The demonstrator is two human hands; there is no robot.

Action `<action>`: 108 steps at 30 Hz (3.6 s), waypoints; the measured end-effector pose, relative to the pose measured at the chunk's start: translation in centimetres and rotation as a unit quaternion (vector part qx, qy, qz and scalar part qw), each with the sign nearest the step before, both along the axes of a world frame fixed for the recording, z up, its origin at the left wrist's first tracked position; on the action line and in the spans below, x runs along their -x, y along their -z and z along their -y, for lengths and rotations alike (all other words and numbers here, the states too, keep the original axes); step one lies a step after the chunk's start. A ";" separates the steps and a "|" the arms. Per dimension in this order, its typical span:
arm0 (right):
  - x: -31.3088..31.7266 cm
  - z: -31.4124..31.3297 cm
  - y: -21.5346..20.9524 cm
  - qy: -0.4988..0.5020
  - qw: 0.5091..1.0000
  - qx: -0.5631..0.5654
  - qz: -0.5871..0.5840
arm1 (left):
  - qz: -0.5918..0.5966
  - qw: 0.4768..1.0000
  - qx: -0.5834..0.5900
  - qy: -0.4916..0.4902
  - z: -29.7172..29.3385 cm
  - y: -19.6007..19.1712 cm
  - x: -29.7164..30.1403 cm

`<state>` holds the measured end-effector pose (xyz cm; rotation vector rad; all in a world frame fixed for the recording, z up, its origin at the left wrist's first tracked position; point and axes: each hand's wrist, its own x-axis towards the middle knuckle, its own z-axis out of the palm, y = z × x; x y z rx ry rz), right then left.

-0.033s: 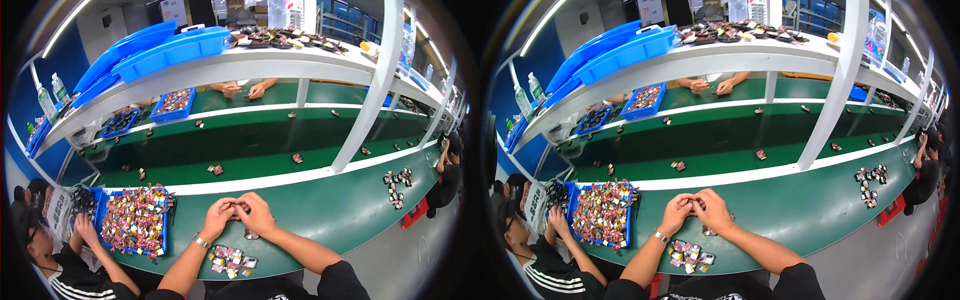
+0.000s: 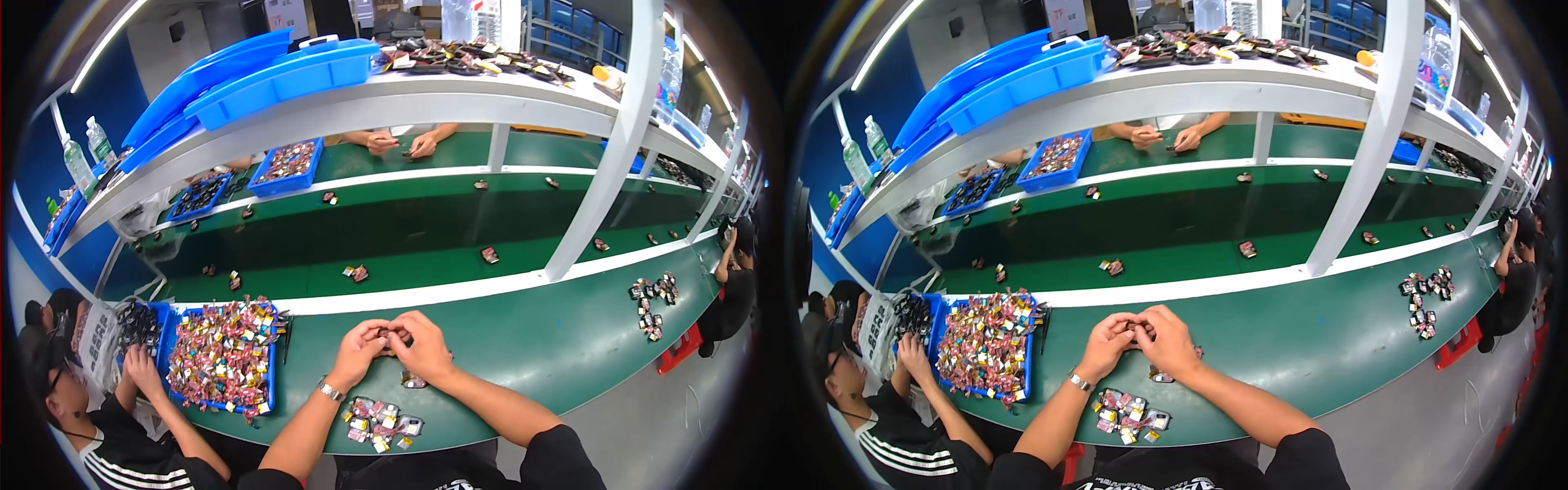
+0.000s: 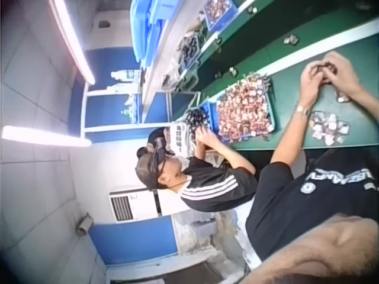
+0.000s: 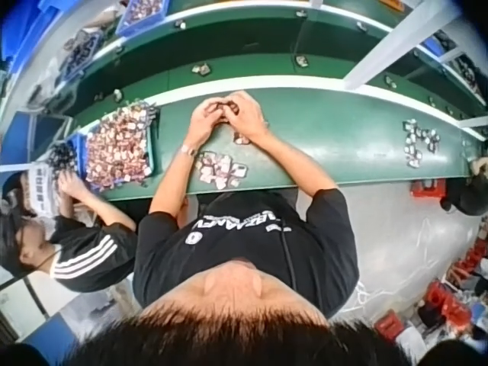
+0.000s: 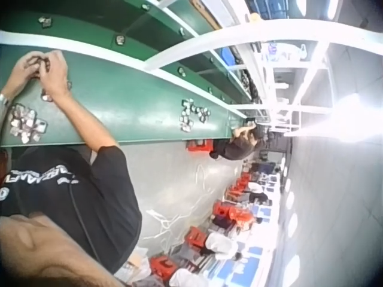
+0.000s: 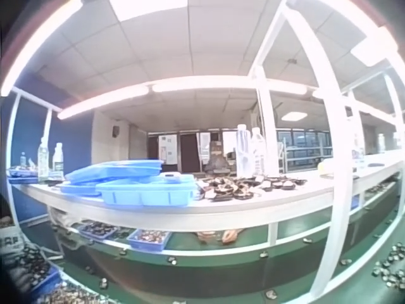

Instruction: Sort and assemble small plastic or electronic components on a factory production line.

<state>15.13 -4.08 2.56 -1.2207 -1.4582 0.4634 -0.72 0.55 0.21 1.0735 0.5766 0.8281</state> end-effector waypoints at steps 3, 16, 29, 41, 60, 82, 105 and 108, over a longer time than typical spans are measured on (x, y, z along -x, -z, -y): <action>0.1 0.0 -0.4 -0.007 1.000 0.000 -0.002 | -0.001 1.000 0.005 0.018 -0.3 0.1 0.7; -2.2 -2.1 0.2 -0.019 0.997 0.078 0.002 | 0.047 0.999 0.009 -0.022 -0.1 -0.2 -0.1; -5.4 -14.6 0.2 0.208 0.940 0.084 0.257 | -0.099 0.968 -0.135 -0.189 0.0 0.3 0.6; -2.9 -11.5 0.6 -0.052 0.979 0.114 0.161 | -0.049 0.969 -0.047 -0.238 -1.3 1.3 0.8; -3.8 -0.6 -3.1 -0.214 0.947 -0.006 0.241 | -0.083 0.993 0.022 0.076 -1.3 -1.2 1.9; -2.0 -0.8 -1.4 -0.104 0.971 -0.050 0.207 | -0.041 0.995 -0.003 0.089 -1.0 -1.7 2.0; -0.4 0.0 0.3 -0.060 0.991 -0.031 0.112 | -0.003 0.997 0.024 0.074 -1.2 -0.6 2.1; -0.6 0.0 0.7 -0.062 0.993 -0.013 0.101 | -0.004 0.997 0.024 0.076 -1.2 -0.5 1.7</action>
